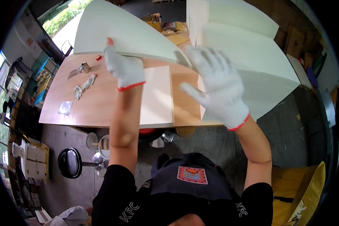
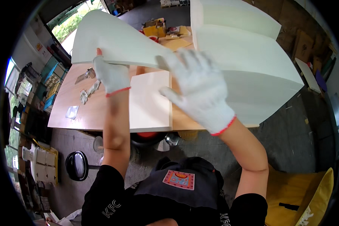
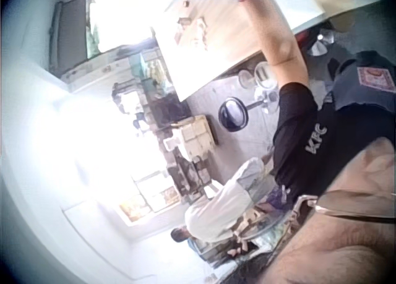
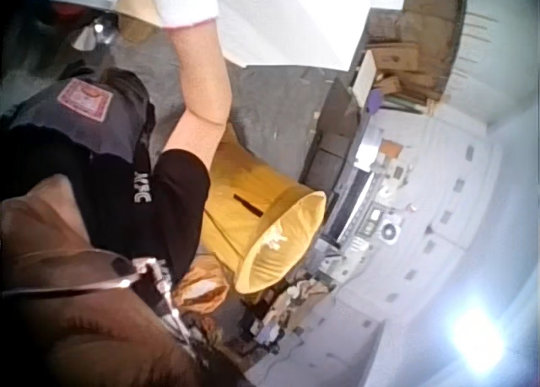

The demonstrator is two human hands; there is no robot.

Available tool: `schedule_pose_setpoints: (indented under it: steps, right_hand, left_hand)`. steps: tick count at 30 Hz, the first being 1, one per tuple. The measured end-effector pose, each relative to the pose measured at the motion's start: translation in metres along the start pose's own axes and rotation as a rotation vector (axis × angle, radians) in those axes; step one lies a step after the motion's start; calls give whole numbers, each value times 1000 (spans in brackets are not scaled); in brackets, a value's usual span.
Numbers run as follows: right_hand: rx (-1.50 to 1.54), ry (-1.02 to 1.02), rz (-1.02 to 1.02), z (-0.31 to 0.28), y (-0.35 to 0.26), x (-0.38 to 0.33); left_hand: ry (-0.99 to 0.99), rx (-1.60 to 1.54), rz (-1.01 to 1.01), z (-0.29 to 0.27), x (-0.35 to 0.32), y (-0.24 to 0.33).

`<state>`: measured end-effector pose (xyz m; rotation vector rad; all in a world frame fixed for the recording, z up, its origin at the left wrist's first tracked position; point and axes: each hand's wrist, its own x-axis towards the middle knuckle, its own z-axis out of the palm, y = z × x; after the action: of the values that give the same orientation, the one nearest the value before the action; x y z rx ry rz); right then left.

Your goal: The person assembles white paper boxes by hand. They fold the flaps of the flat-packed boxes into shape, align the edges, and secure the structure. The person handles the boxes one at a time, repeatedly folding and adjusting the sides to form a finished container.

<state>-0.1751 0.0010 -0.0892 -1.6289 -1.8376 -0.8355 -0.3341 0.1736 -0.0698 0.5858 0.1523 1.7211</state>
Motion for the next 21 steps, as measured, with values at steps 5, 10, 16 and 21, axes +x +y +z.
schedule_pose_setpoints:
  steps: [5,10,16,21]
  right_hand:
    - [176,-194,127,45,-25,2]
    - [712,218,351,124,-29,-10]
    - [1507,127,932,171,-28,-31]
    - [1679,-16,1101,238,-30,-59]
  left_hand:
    - [-266,-20,-33,-34,-36,-7]
    - [-530,427,46,-52,-18,-1]
    - [-557,1913,365,-195,65,64]
    - [-327,1249,-610,-250,22,73]
